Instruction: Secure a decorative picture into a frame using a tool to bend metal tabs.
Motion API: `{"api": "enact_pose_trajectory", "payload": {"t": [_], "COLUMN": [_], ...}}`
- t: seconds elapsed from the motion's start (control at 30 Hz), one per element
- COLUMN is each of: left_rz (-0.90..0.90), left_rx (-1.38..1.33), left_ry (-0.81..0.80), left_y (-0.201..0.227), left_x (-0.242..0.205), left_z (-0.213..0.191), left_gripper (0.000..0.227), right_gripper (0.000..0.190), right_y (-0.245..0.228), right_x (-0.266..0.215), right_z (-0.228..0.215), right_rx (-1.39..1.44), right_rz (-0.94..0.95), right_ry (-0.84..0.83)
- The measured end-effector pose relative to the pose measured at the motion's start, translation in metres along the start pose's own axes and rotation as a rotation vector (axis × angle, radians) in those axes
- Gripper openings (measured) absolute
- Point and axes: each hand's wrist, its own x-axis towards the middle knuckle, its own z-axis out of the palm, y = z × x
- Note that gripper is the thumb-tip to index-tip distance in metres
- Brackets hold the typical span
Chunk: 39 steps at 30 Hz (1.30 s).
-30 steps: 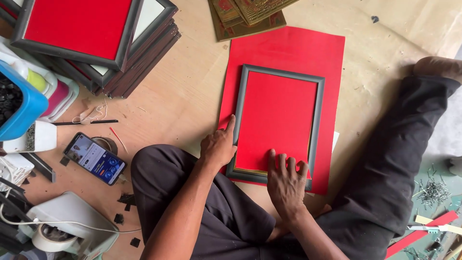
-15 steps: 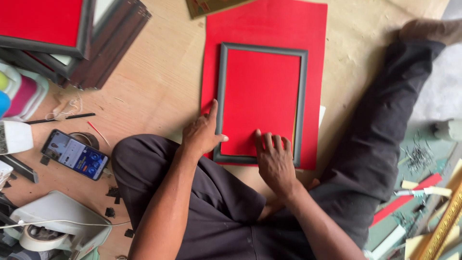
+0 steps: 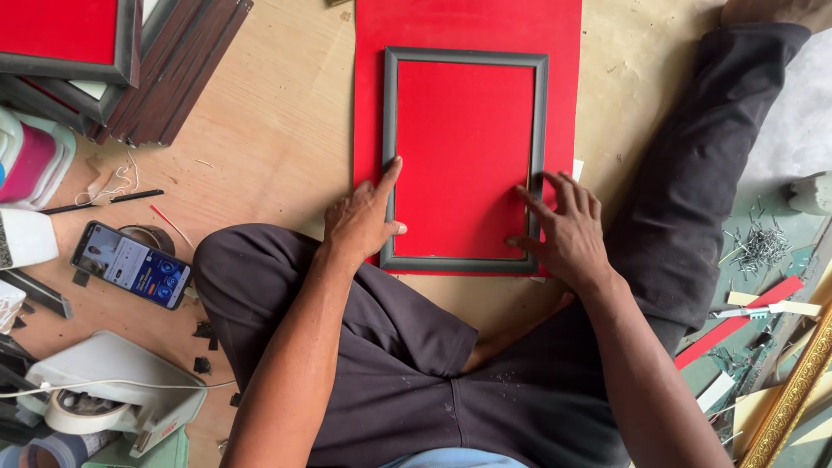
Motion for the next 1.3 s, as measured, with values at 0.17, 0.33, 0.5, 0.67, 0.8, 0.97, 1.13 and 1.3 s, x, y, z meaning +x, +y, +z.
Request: {"api": "enact_pose_trajectory", "payload": {"t": [0.17, 0.33, 0.5, 0.67, 0.8, 0.97, 1.13, 1.3], "left_rz": [0.0, 0.042, 0.029, 0.025, 0.021, 0.137, 0.31, 0.394], "left_rx": [0.046, 0.079, 0.099, 0.083, 0.095, 0.342, 0.194, 0.16], "left_ry": [-0.027, -0.004, -0.069, -0.09, -0.003, 0.296, 0.294, 0.351], "left_y": [0.011, 0.01, 0.012, 0.015, 0.026, 0.054, 0.086, 0.118], "left_x": [-0.008, -0.011, -0.014, -0.017, -0.005, 0.044, 0.103, 0.139], "left_z": [-0.015, -0.017, -0.014, -0.015, -0.017, -0.017, -0.008, 0.007], "left_gripper": [0.11, 0.11, 0.112, 0.113, 0.111, 0.077, 0.086, 0.084], "right_gripper": [0.084, 0.084, 0.084, 0.086, 0.086, 0.086, 0.082, 0.08], "right_y": [-0.006, -0.001, -0.001, -0.003, -0.008, -0.011, -0.008, -0.005], "right_x": [0.002, -0.005, -0.005, -0.004, 0.0, 0.003, 0.005, 0.01], "right_z": [-0.007, 0.003, 0.0, -0.003, -0.011, -0.018, -0.019, -0.016], "right_rx": [0.108, 0.114, 0.11, 0.069, 0.063, 0.041, 0.024, 0.018], "right_rz": [0.203, 0.142, 0.136, 0.138, 0.166, 0.188, 0.173, 0.147], "right_ry": [-0.16, -0.081, -0.113, -0.117, -0.148, -0.181, -0.161, -0.138]}}
